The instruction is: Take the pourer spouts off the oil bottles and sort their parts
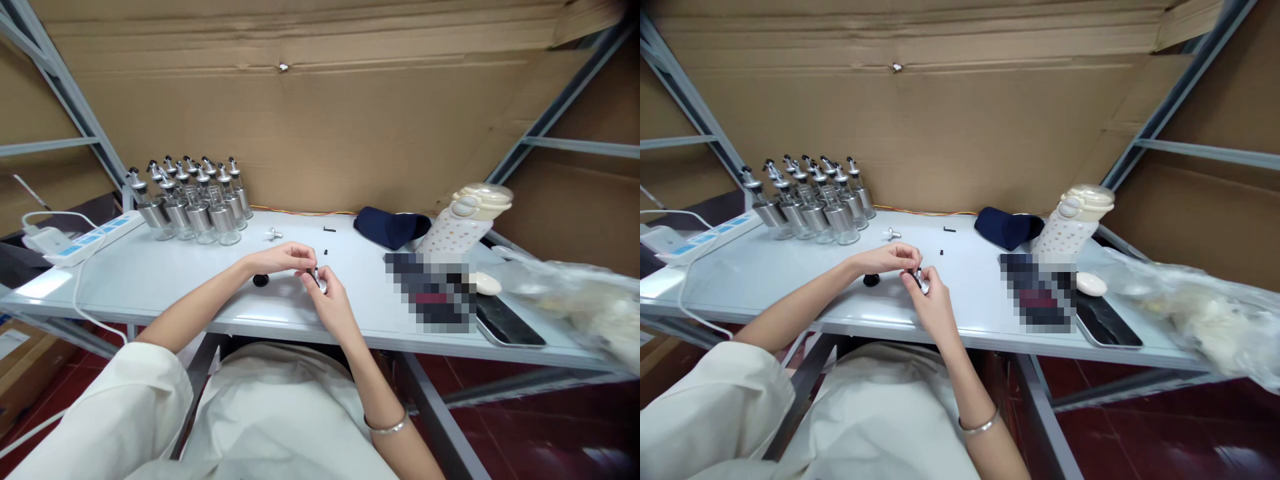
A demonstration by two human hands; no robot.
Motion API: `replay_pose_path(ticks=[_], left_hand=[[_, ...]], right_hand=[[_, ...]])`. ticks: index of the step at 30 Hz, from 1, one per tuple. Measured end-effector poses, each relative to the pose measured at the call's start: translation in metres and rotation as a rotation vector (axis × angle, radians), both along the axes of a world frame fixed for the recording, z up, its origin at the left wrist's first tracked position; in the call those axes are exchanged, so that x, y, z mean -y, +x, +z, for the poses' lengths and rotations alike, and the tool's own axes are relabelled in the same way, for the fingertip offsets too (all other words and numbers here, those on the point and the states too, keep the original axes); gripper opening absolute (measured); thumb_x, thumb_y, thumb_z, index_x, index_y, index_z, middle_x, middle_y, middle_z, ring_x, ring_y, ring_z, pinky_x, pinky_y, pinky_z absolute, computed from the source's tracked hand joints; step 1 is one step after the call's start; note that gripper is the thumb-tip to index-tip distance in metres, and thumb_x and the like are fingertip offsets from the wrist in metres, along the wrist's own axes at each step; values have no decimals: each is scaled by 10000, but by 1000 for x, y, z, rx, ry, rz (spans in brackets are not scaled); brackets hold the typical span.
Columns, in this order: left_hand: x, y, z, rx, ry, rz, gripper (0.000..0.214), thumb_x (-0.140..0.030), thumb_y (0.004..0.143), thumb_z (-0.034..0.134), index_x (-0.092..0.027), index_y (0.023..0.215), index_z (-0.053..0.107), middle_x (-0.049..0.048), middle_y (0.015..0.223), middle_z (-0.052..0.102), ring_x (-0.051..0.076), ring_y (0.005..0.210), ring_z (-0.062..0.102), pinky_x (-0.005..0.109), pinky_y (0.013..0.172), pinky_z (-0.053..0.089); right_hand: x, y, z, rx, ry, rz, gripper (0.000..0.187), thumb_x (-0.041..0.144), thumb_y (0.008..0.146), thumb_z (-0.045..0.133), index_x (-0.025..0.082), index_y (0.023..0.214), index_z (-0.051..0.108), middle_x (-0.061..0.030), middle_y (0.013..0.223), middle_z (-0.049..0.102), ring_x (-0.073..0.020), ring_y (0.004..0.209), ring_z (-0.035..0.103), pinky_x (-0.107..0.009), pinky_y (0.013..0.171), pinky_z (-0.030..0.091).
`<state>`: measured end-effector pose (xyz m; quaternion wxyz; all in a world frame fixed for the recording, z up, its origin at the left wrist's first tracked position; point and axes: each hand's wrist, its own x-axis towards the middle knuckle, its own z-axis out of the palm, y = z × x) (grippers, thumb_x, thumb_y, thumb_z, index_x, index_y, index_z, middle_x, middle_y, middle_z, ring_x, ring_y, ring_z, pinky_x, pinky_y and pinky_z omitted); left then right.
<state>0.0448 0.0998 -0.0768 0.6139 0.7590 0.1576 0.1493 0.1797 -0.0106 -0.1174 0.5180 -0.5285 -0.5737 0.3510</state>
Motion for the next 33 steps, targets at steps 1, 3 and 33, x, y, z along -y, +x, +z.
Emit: replay_pose_path(ticks=[1,3,33], left_hand=[[0,0,0,0,7,3,339,-451,757,646,-123,726,569,-8,673,530,78,583,429,227,597,360],[0,0,0,-4,15,6,331,-445,763,641,-126,721,565,-13,659,522,81,588,429,228,607,358],[5,3,-3,-39,74,-9,383,-520,807,560,-139,781,525,-1,720,540,97,657,467,227,640,378]], right_hand=[[0,0,0,8,1,3,358,562,795,497,207,756,472,52,635,456,-107,555,352,-235,544,300],[1,0,1,15,5,7,368,567,799,488,202,755,484,50,644,458,-105,560,358,-234,549,302],[4,1,2,7,70,21,342,514,815,476,213,680,387,56,634,390,-109,592,351,-237,587,308]])
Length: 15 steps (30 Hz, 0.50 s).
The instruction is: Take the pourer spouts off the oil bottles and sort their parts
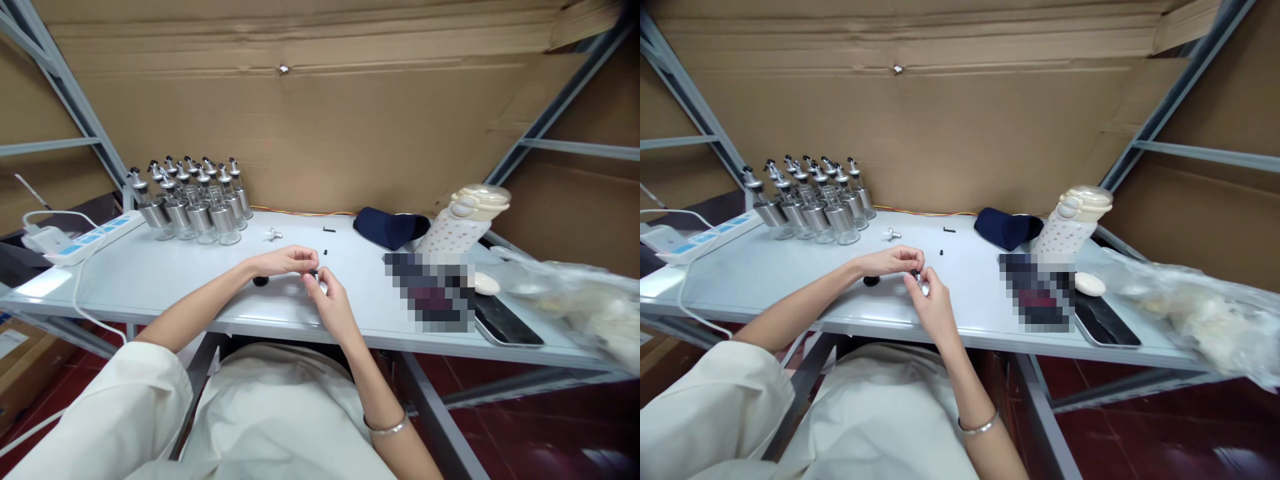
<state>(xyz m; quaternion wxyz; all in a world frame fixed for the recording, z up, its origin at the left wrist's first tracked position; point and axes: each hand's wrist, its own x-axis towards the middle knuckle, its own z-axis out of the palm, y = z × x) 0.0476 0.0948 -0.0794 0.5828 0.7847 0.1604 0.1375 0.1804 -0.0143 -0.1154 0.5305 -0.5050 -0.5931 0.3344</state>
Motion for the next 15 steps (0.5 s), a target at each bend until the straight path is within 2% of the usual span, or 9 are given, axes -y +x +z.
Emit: replay_pose_path(ticks=[4,11,15], left_hand=[[3,1,2,4,8,-3,362,-506,813,561,-146,839,542,4,768,542,104,702,483,235,677,396],[9,6,2,20,13,33,388,-529,800,562,-141,825,558,6,760,542,102,698,492,238,675,416],[8,6,0,49,-49,48,424,-544,776,582,-135,886,594,-3,729,548,86,646,484,229,645,410]], right_hand=[[-1,1,-4,-44,-21,19,324,512,809,488,208,713,432,51,641,404,-111,591,362,-241,582,317],[-2,2,-8,-158,-48,34,323,508,792,519,187,761,530,36,642,436,-105,576,370,-227,521,320],[-2,1,-1,-354,-115,75,328,512,776,535,184,774,542,14,678,492,-96,560,389,-204,461,293]])
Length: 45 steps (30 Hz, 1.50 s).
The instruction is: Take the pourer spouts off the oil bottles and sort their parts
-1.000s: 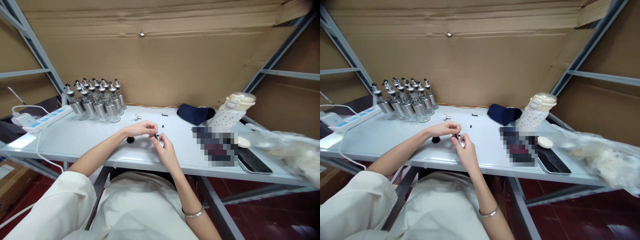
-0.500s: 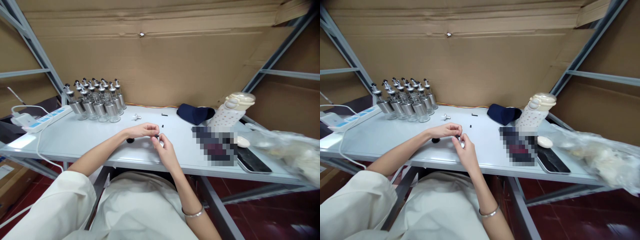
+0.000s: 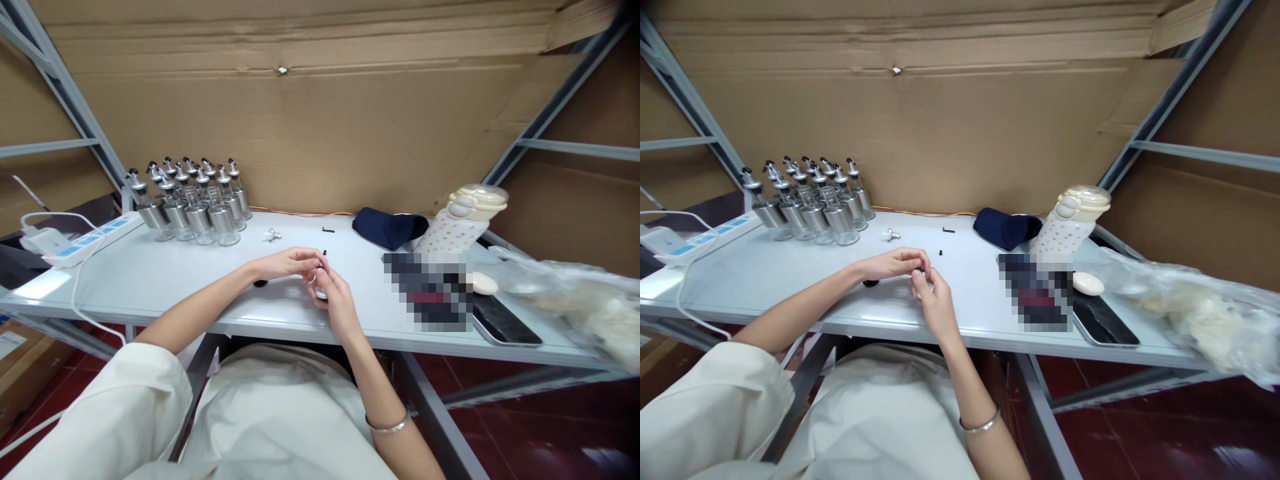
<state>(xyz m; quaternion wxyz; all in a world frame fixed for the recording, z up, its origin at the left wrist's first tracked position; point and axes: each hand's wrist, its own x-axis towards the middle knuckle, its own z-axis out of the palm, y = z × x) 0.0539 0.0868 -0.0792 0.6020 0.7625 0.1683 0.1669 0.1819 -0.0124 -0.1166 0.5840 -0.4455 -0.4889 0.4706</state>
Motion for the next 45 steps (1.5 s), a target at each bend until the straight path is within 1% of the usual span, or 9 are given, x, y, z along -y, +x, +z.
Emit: replay_pose_path(ticks=[4,7,11,17,20,26,33,36,45], left_hand=[[-3,-1,0,25,-43,-28,404,-467,734,675,-147,981,646,18,772,607,89,669,513,234,669,420],[-4,-3,2,54,-31,3,366,-420,718,707,-153,967,687,50,858,642,101,714,544,246,694,433],[-4,-4,4,102,-12,1,283,-386,713,719,-143,857,724,59,865,646,101,703,562,250,692,444],[-4,-1,1,113,-48,70,295,-383,657,762,-134,812,732,67,808,680,114,697,581,247,680,445],[-3,-1,1,86,-40,72,309,-393,646,767,-127,800,733,72,797,688,123,712,589,247,686,442],[2,-1,5,77,2,61,294,-400,690,731,-136,819,734,62,768,680,130,703,598,265,711,452],[0,1,1,150,47,102,283,-406,671,745,-166,820,747,67,864,664,114,720,572,250,703,444],[0,2,1,182,42,100,273,-401,672,747,-171,820,748,66,872,653,111,725,570,252,707,448],[2,3,1,145,12,97,285,-399,655,758,-161,811,747,75,887,653,126,733,586,258,696,476]], right_hand=[[-1,1,5,-196,-26,52,346,529,748,555,185,715,526,-2,682,520,-75,490,354,-189,385,174],[-2,2,5,-207,-52,88,363,541,733,578,189,689,503,19,582,475,-73,464,339,-182,380,147],[-1,3,6,-204,-88,140,421,589,714,589,191,661,461,39,483,446,-60,427,305,-173,375,133],[-1,7,11,-343,-211,336,599,797,649,435,201,608,402,51,396,403,-35,357,212,-167,354,73],[-2,7,11,-354,-227,338,591,791,657,431,202,610,395,52,394,407,-30,349,190,-165,352,66],[-2,7,10,-384,-217,308,443,607,683,582,200,627,417,65,389,405,-24,337,184,-167,347,66],[-2,9,13,-386,-271,325,582,780,666,429,206,588,377,65,360,381,-18,315,150,-164,339,72],[-2,8,13,-396,-274,309,594,793,656,429,203,593,386,63,365,383,-19,319,164,-161,343,67],[-2,8,12,-400,-283,297,567,762,655,464,207,582,380,62,356,389,-19,317,151,-164,339,65]])
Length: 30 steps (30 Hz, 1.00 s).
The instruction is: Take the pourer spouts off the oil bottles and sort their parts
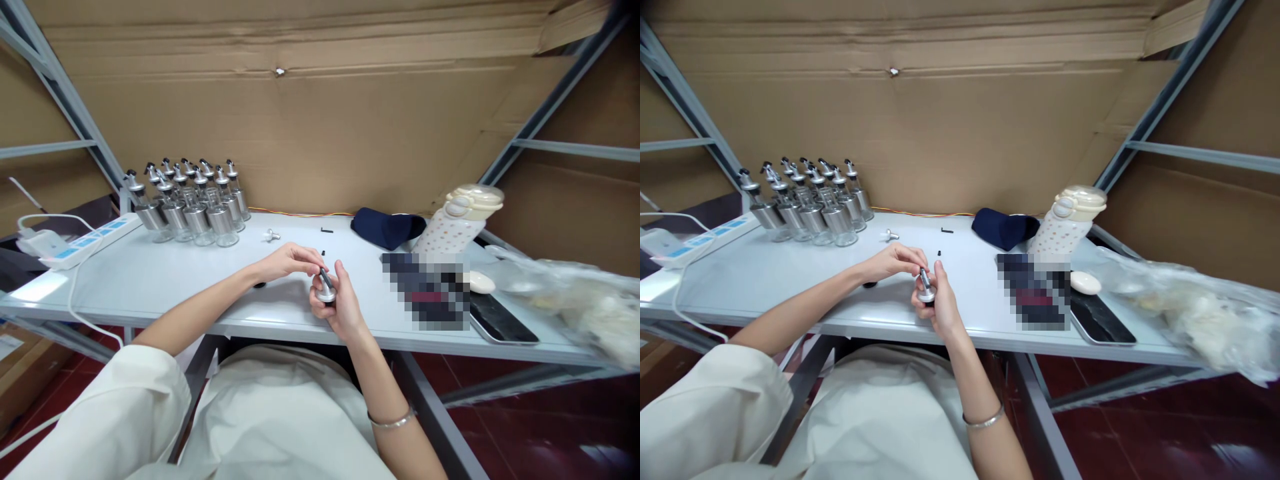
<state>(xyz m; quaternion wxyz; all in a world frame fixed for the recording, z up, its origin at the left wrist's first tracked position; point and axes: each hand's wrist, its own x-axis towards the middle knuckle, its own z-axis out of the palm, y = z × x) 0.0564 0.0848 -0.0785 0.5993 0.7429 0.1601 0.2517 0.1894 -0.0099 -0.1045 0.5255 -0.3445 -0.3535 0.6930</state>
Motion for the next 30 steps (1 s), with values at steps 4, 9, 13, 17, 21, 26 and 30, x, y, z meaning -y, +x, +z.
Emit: replay_pose_path(ticks=[4,9,13,17,21,26,30], left_hand=[[0,1,0,5,-6,9,292,-410,648,759,-156,791,744,69,863,660,117,705,580,255,690,468],[1,3,-1,6,-56,29,326,-428,624,770,-132,755,735,60,801,667,111,690,570,243,684,449],[2,4,-1,18,-84,13,287,-385,615,787,-137,750,735,45,777,662,110,687,589,240,681,457],[4,2,2,0,-64,-15,264,-361,649,770,-140,790,737,54,785,670,114,691,609,239,682,477],[6,2,5,-14,-42,-40,277,-381,675,747,-143,818,736,54,770,662,112,665,615,237,663,495],[7,3,7,0,29,-34,284,-384,673,745,-130,801,738,59,822,641,99,653,605,225,643,503],[7,3,7,-7,59,-40,268,-376,693,731,-119,770,735,58,794,640,93,651,596,217,644,501]], right_hand=[[-1,0,-1,4,-3,5,572,769,675,439,206,592,382,64,358,388,-17,309,160,-156,333,73],[0,0,-1,-4,0,-3,576,774,677,425,204,598,395,63,356,387,-18,310,158,-158,335,67],[0,0,-1,-10,2,-8,573,769,685,416,204,590,396,60,352,389,-21,312,144,-168,338,59],[0,-1,-1,2,-1,-31,571,768,687,416,205,589,393,58,352,393,-21,307,149,-171,337,62],[1,-3,0,30,-3,-75,574,773,689,408,206,601,403,60,341,387,-22,299,148,-179,337,57],[1,-3,-1,21,39,-59,480,673,691,505,204,641,415,73,353,394,-20,310,147,-178,346,54],[2,-2,-2,-3,88,-44,347,495,665,587,200,633,407,78,370,402,-16,329,155,-183,359,62]])
